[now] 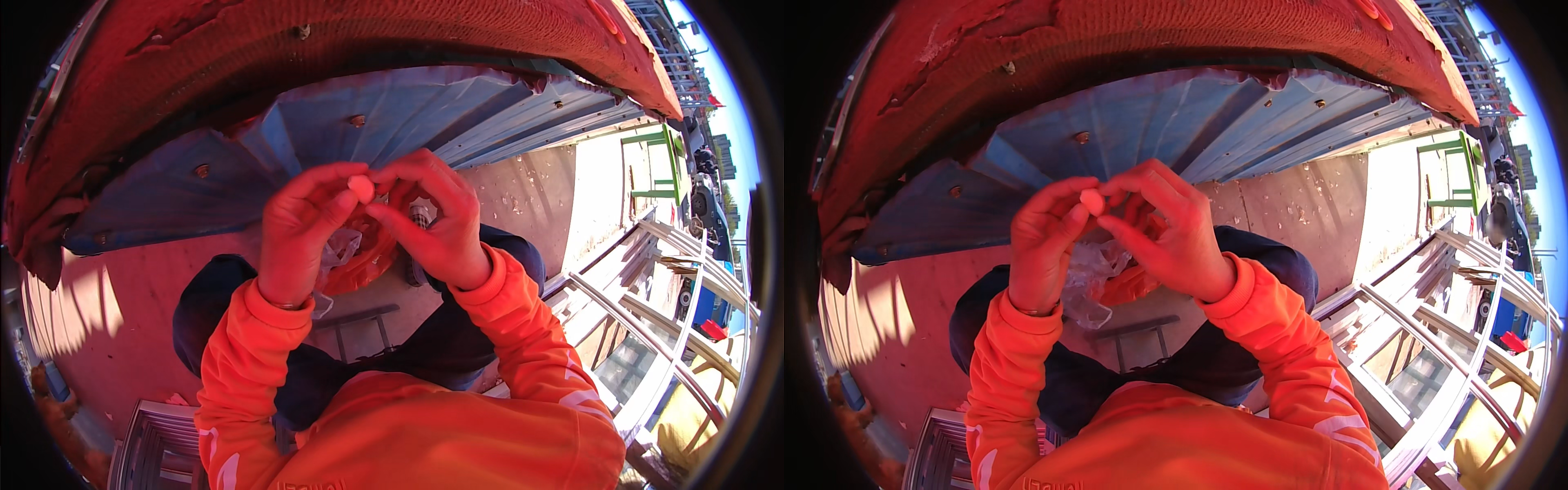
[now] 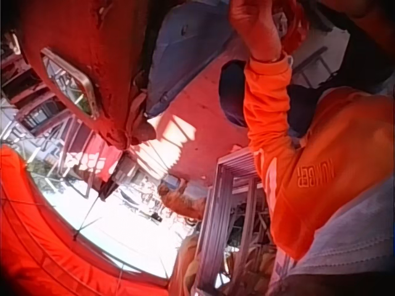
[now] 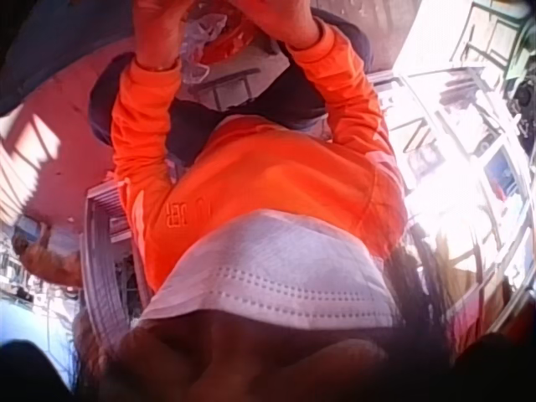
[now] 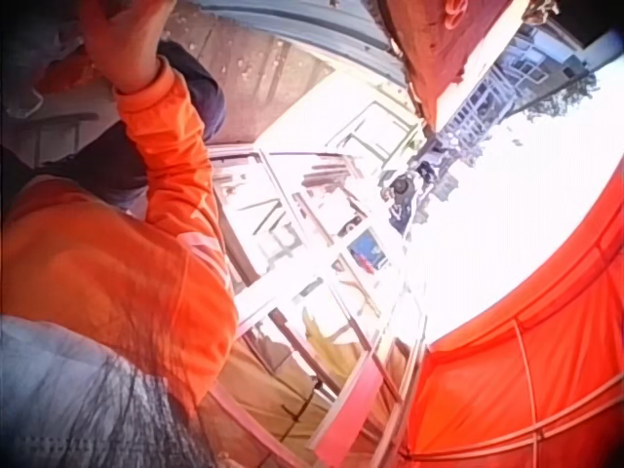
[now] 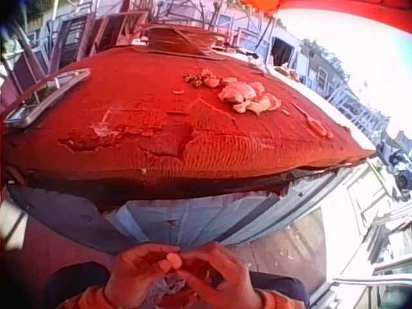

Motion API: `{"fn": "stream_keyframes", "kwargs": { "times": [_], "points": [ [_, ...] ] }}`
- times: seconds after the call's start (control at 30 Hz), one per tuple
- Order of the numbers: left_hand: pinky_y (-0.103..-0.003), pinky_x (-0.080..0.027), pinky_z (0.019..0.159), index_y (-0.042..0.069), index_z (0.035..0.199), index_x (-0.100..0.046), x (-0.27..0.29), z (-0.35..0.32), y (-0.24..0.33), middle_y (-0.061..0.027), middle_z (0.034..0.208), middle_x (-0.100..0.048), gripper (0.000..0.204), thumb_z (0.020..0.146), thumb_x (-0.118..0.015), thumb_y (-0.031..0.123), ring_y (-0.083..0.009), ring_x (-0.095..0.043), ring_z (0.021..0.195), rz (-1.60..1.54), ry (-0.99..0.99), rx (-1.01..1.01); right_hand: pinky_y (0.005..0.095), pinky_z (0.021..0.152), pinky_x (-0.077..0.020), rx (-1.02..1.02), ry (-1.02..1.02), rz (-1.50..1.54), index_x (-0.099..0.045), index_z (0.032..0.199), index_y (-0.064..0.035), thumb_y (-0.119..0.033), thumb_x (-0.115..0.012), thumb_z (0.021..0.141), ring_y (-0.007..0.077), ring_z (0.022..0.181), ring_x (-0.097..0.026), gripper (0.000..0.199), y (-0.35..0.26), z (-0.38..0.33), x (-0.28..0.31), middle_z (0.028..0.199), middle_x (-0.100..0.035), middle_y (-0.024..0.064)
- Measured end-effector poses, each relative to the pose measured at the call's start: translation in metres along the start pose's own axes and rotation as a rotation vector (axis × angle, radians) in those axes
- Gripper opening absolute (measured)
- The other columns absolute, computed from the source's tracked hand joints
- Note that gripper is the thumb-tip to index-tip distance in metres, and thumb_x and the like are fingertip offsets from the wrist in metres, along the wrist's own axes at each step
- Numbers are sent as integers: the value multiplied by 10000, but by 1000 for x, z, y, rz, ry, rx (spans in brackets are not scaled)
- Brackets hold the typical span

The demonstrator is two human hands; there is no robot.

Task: The person peels small white garlic cloves by hand, removing the outer skin and placing the peeled cloves on a red surface. The person occasionally uses a small pair of scissors to assist with peeling.

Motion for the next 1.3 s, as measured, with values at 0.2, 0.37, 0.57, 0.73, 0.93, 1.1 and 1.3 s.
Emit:
{"fn": "stream_keyframes", "kwargs": {
  "times": [0.2,0.37,0.57,0.73,0.93,1.1,1.3],
  "points": [
    [-316,-543,1006,-41,1300,-647,-3,0,4,-129,1230,-724,267,1045,-629,36,-157,-675,1122,7,10,-31,265,736,-549,13,13,-28,-701,1064,-2,94,-802,802,152,844,-683,297,-2,-2,0,1024,-671,85],
    [-323,-543,1011,-44,1290,-643,-3,0,3,-148,1250,-717,252,1048,-615,23,-169,-675,1134,14,-32,-62,254,640,-543,64,9,-47,-685,1024,-13,95,-767,854,136,823,-680,217,-8,3,-1,1024,-640,72],
    [-327,-550,1008,-51,1282,-643,-6,0,7,-155,1250,-714,244,1047,-605,1,-174,-678,1135,43,-37,-72,251,626,-533,73,28,-29,-714,1068,-31,93,-754,866,131,814,-678,241,-3,0,1,1040,-650,72],
    [-325,-558,997,-54,1264,-660,-3,-1,6,-147,1221,-725,236,1034,-621,-14,-172,-689,1115,102,-25,-89,267,682,-542,50,38,-53,-733,1032,-34,101,-803,800,154,786,-679,277,-7,0,-1,1018,-658,83],
    [-307,-571,963,-55,1241,-675,-7,-2,10,-135,1186,-737,229,1017,-647,-20,-158,-698,1078,129,16,-96,266,662,-554,102,34,-86,-746,1082,-35,77,-779,856,147,787,-683,253,-8,0,0,1023,-647,80],
    [-296,-575,939,-53,1217,-689,-6,-3,13,-127,1164,-743,213,1008,-660,-22,-150,-698,1065,307,24,-162,276,668,-561,131,4,-121,-730,1074,-17,69,-745,901,159,791,-687,193,-6,0,1,1037,-633,90],
    [-297,-564,937,-47,1203,-687,-4,-2,11,-125,1159,-744,206,999,-663,-28,-147,-695,1051,295,71,-154,295,718,-554,79,-89,53,-678,1005,20,82,-664,947,192,804,-671,86,-5,3,3,1022,-631,104]
  ]
}}
Point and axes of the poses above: each hand's wrist, its own z-axis towards the middle knuckle, its own x-axis out of the back of the hand, y = z × x, the point moved 3 cm from there along z, towards the middle knuckle
